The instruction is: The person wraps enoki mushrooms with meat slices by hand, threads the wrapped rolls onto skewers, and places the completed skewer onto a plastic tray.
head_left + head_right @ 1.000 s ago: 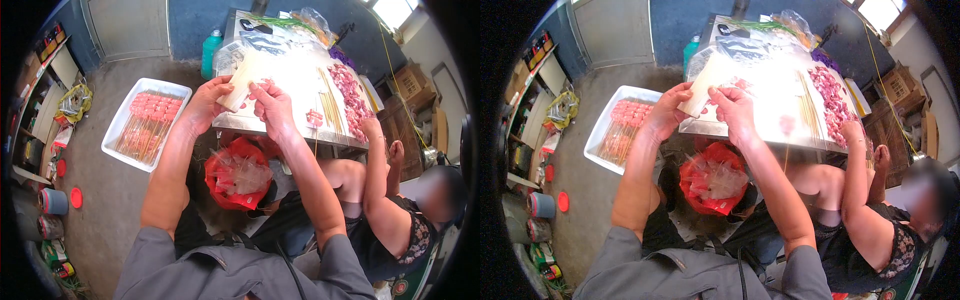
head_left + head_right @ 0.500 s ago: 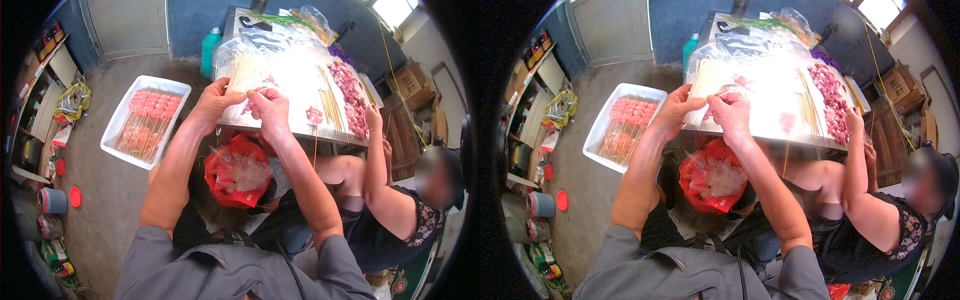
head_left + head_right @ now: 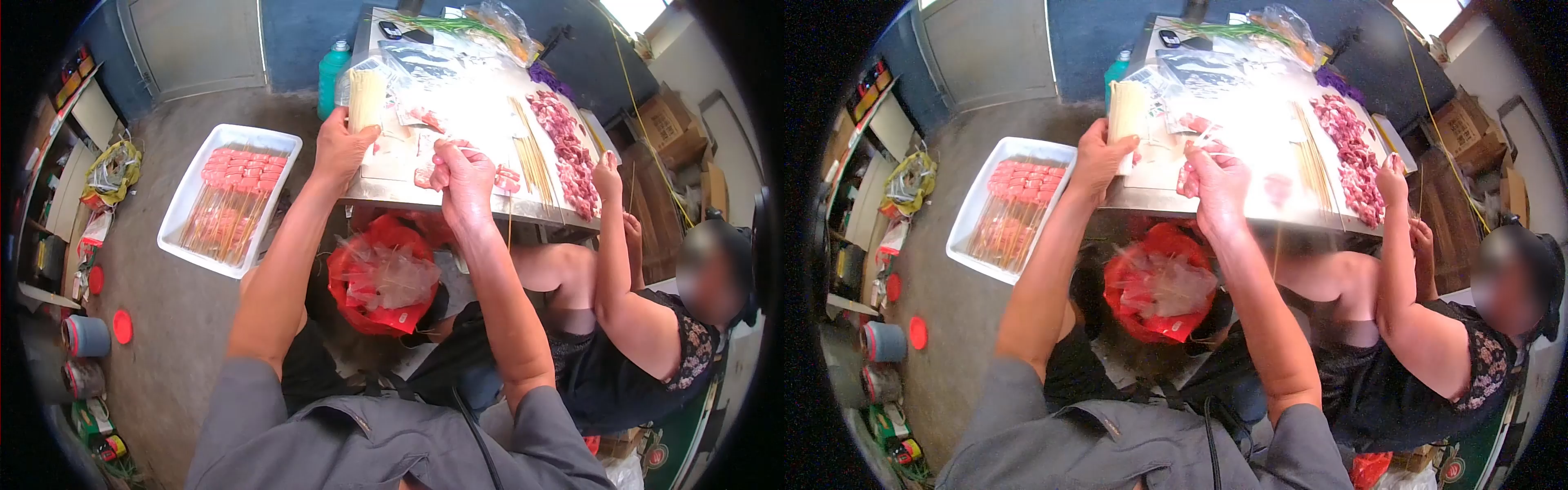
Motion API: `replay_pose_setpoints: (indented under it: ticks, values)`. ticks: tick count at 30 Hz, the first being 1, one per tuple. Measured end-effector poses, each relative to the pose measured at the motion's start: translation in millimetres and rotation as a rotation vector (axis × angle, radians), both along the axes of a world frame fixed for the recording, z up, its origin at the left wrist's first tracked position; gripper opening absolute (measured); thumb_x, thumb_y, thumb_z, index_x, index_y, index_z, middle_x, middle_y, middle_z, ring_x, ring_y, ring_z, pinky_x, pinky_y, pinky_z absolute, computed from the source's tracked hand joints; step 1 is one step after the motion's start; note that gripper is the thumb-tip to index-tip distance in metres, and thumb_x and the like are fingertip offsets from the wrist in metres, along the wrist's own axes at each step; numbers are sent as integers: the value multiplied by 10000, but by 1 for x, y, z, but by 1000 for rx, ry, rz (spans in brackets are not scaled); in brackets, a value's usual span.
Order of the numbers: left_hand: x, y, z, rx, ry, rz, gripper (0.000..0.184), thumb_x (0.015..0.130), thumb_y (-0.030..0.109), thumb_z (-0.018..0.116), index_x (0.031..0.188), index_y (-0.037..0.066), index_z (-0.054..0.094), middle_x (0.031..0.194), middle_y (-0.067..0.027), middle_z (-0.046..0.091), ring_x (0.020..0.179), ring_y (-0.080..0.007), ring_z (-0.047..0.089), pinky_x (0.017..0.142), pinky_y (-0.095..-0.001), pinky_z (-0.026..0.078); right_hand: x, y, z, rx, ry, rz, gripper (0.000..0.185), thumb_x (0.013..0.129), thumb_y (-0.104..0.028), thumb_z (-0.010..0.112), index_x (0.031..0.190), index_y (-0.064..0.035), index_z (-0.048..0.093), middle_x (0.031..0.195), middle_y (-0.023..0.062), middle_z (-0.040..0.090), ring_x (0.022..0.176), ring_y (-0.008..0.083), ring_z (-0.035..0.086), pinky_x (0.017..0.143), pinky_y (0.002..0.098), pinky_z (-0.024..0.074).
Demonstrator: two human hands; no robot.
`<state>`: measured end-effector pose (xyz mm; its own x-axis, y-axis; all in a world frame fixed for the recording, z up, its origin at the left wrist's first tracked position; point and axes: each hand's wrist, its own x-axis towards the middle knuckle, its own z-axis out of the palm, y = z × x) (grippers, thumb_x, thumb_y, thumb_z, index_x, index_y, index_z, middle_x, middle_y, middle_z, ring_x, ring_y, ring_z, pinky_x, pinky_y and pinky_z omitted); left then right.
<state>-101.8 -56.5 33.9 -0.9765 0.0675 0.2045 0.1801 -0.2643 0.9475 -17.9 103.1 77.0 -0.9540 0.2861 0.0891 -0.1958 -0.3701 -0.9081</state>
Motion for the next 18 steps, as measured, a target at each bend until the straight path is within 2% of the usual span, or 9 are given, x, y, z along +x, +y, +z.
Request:
replay_pose_setpoints:
  ticks: [1,3,4,6,7,10,12,15,18]
  values:
    - [-4,2,-4,6,1,-3,318,862,90,691,1137,-16,572,956,-117,674,775,-178,670,702,-319,556,2,2,-2,47,-3,7,94,879,-33,652,794,-18,613,617,22,533,439,84,405,430,254,324]
    - [-10,4,-6,-584,335,255,314,852,167,707,1088,-22,621,945,-115,669,761,-197,657,720,-334,530,6,3,-3,60,-26,18,84,878,-29,657,804,-18,618,622,21,542,441,80,411,429,251,327]
    - [-10,5,-7,-582,336,250,314,852,167,707,1088,-22,621,945,-115,669,761,-197,657,720,-334,530,9,3,-3,72,-47,31,75,876,-25,663,815,-18,622,627,20,551,443,76,417,429,247,331]
    - [-9,7,-6,-733,442,335,320,795,209,721,1007,-22,657,983,-212,677,812,-392,649,791,-414,521,9,9,-8,78,-43,41,68,877,-34,668,827,-8,631,625,38,572,436,85,452,464,249,406]
    - [-9,6,-5,-733,442,334,320,795,209,721,1007,-22,657,983,-212,677,812,-392,649,791,-414,521,8,11,-9,83,-38,58,68,878,-43,674,840,1,639,623,56,594,429,93,487,500,251,482]
    - [1,-1,9,-824,696,483,281,814,215,732,970,-17,697,911,-160,700,766,-278,657,746,-358,513,10,17,-6,147,-60,89,78,875,-45,675,819,0,644,626,49,601,430,84,480,542,257,515]
    - [22,-6,27,-410,200,-296,273,824,217,754,968,-13,725,829,-65,698,757,-131,611,719,-284,486,10,17,-3,181,-35,98,80,872,-48,680,818,5,653,630,47,605,432,79,478,520,249,495]
    - [38,-5,27,-351,172,-598,251,828,199,768,965,-8,739,780,2,667,759,-53,548,690,-231,457,13,15,-2,287,-29,154,65,869,-40,690,832,-1,654,661,39,619,444,66,474,457,225,413]
    - [38,-3,21,-320,180,-639,209,834,175,764,936,-7,739,744,9,661,702,-62,553,646,-231,451,17,12,1,391,-61,212,61,874,-42,699,868,-6,651,690,31,631,453,56,473,415,205,351]
